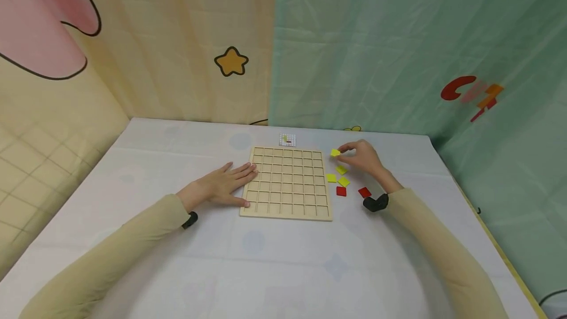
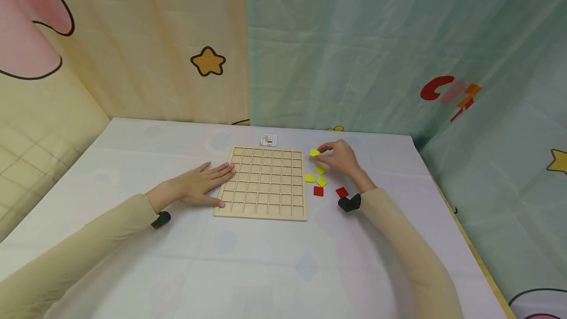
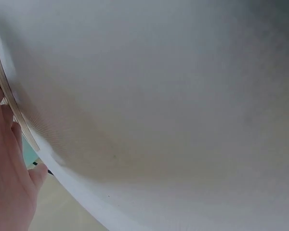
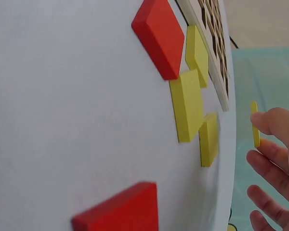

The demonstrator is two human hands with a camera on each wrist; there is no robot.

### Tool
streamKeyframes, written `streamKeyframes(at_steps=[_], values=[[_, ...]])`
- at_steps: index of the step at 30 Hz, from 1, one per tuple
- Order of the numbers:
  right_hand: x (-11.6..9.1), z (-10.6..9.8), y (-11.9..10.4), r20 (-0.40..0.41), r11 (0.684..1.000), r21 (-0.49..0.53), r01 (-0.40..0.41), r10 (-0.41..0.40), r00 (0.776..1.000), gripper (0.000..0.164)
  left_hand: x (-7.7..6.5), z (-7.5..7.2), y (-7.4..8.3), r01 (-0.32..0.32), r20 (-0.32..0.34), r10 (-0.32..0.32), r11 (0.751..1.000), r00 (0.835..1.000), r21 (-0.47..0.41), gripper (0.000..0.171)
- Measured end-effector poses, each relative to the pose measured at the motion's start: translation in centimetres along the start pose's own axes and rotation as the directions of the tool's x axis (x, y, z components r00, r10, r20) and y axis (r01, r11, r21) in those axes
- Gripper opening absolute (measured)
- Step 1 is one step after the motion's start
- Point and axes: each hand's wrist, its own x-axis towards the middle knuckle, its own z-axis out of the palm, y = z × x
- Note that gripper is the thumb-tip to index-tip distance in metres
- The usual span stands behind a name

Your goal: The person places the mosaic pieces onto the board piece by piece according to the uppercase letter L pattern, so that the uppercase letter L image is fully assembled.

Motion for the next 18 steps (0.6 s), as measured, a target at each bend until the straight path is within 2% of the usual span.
streamKeyframes(at_steps=[7, 18], values=[[0.6, 0.8, -1.7, -0.007, 0.997, 0.003, 0.075, -0.075, 0.997, 0.032, 0.1, -0.1, -0.1, -0.010, 0.002, 0.010, 1.000, 1.000, -0.012, 0.094], [1.9, 2.0, -4.6, 0.019, 0.991, 0.016, 0.133, -0.133, 0.991, 0.031, 0.3, 0.2, -0.2, 0.003, 0.028, -0.002, 0.999, 1.000, -0.034, 0.094]])
